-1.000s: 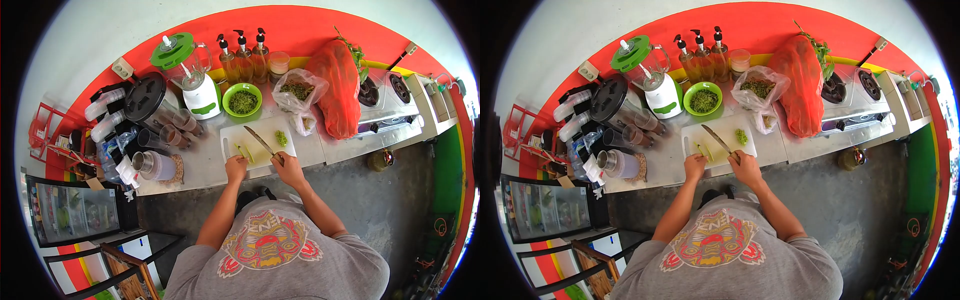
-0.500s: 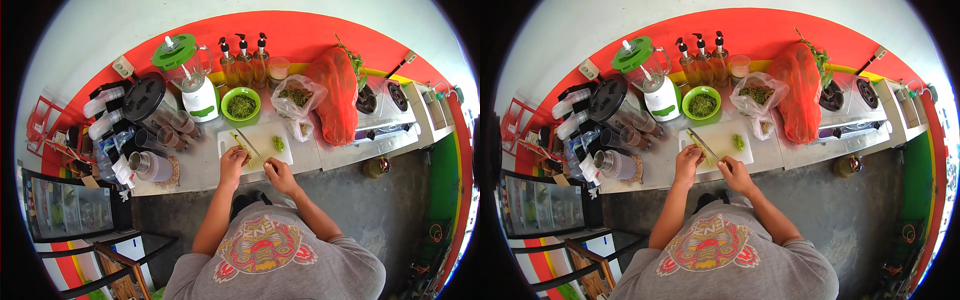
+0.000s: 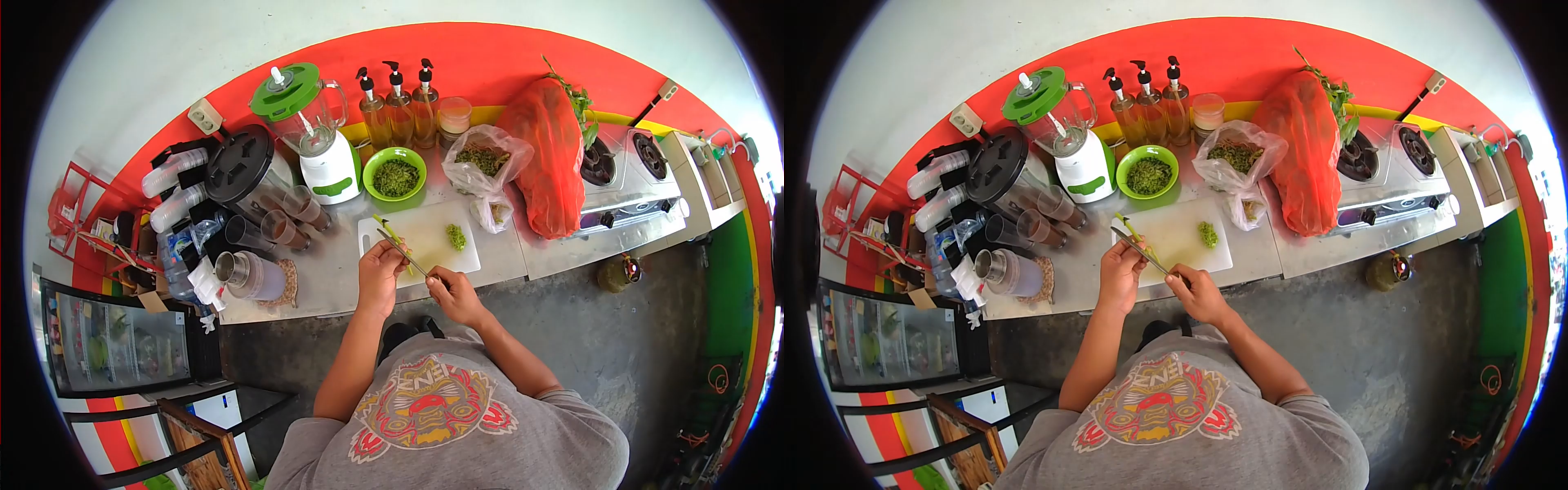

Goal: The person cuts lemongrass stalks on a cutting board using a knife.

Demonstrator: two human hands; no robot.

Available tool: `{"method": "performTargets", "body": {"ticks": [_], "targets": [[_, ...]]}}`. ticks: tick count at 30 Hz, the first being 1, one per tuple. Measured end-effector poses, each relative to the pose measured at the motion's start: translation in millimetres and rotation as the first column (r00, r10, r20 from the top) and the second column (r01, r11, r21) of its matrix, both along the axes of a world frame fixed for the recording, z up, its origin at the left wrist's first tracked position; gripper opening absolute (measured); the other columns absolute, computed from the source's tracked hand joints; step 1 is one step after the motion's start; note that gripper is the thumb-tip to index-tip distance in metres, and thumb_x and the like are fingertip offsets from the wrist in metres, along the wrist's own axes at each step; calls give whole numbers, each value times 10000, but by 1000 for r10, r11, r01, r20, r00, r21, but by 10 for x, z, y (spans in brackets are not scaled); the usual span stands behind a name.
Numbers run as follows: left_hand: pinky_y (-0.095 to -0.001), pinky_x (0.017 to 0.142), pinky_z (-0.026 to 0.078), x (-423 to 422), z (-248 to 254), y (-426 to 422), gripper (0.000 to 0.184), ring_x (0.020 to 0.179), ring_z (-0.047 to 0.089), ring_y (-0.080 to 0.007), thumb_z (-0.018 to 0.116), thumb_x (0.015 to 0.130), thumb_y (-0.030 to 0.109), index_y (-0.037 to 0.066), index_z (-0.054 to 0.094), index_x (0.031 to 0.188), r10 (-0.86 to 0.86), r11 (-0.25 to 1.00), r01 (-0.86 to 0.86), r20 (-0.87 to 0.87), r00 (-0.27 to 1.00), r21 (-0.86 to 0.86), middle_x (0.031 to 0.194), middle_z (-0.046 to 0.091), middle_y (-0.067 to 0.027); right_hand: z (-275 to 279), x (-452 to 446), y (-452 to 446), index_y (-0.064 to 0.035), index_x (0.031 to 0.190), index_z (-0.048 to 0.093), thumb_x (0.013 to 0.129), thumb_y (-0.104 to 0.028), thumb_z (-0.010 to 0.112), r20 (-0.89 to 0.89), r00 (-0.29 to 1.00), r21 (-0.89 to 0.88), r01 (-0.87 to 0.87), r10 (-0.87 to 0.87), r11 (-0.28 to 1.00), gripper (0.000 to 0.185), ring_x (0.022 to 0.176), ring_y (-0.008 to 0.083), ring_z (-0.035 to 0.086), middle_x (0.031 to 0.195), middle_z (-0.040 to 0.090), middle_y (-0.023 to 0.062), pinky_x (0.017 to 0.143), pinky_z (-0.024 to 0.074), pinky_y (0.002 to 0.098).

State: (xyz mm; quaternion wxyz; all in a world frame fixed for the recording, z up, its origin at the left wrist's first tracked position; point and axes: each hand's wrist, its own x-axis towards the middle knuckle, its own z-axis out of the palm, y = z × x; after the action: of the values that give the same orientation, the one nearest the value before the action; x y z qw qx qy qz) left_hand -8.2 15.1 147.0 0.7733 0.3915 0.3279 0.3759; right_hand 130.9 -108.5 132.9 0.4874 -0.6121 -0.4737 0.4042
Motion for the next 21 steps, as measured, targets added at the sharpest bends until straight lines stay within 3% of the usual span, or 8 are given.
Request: {"method": "performTargets", "body": {"ticks": [10, 16, 19, 21], "targets": [[-229, 719, 451, -4, 32, -137, 162, 762, 585, -68, 678, 945, 88, 31, 668, 1096, -59, 998, 58, -24, 998, -35, 902, 709, -1, -7, -58, -30, -11, 864, 573, 1043, -245, 534, -111, 993, -14, 38, -40, 999, 297, 539, 105, 438, 588, 500, 18, 514, 382, 309], [-233, 753, 447, -62, 94, -86, 129, 814, 564, -63, 645, 998, 179, 63, 683, 1041, -146, 987, 151, 95, 985, -51, 918, 684, 17, 36, -65, -27, -11, 866, 573, 1045, -246, 529, -105, 993, -7, 46, -47, 999, 298, 544, 99, 447, 593, 503, 15, 519, 388, 303], [-232, 759, 446, -71, 155, -48, 161, 823, 557, -65, 616, 1020, 207, 61, 679, 1046, -145, 988, 148, 77, 986, -35, 899, 673, 19, 29, -72, -22, -8, 871, 575, 1044, -246, 530, -109, 993, 8, 42, -41, 999, 298, 543, 103, 450, 594, 505, 19, 521, 390, 303], [-234, 753, 446, -60, 149, -28, 176, 806, 556, -68, 612, 1024, 215, 52, 674, 1048, -103, 988, 108, -51, 993, 109, 882, 660, 24, 24, -72, -23, -5, 874, 577, 1043, -246, 529, -114, 992, 2, 47, -47, 999, 298, 540, 107, 452, 594, 505, 23, 523, 392, 304]]}}
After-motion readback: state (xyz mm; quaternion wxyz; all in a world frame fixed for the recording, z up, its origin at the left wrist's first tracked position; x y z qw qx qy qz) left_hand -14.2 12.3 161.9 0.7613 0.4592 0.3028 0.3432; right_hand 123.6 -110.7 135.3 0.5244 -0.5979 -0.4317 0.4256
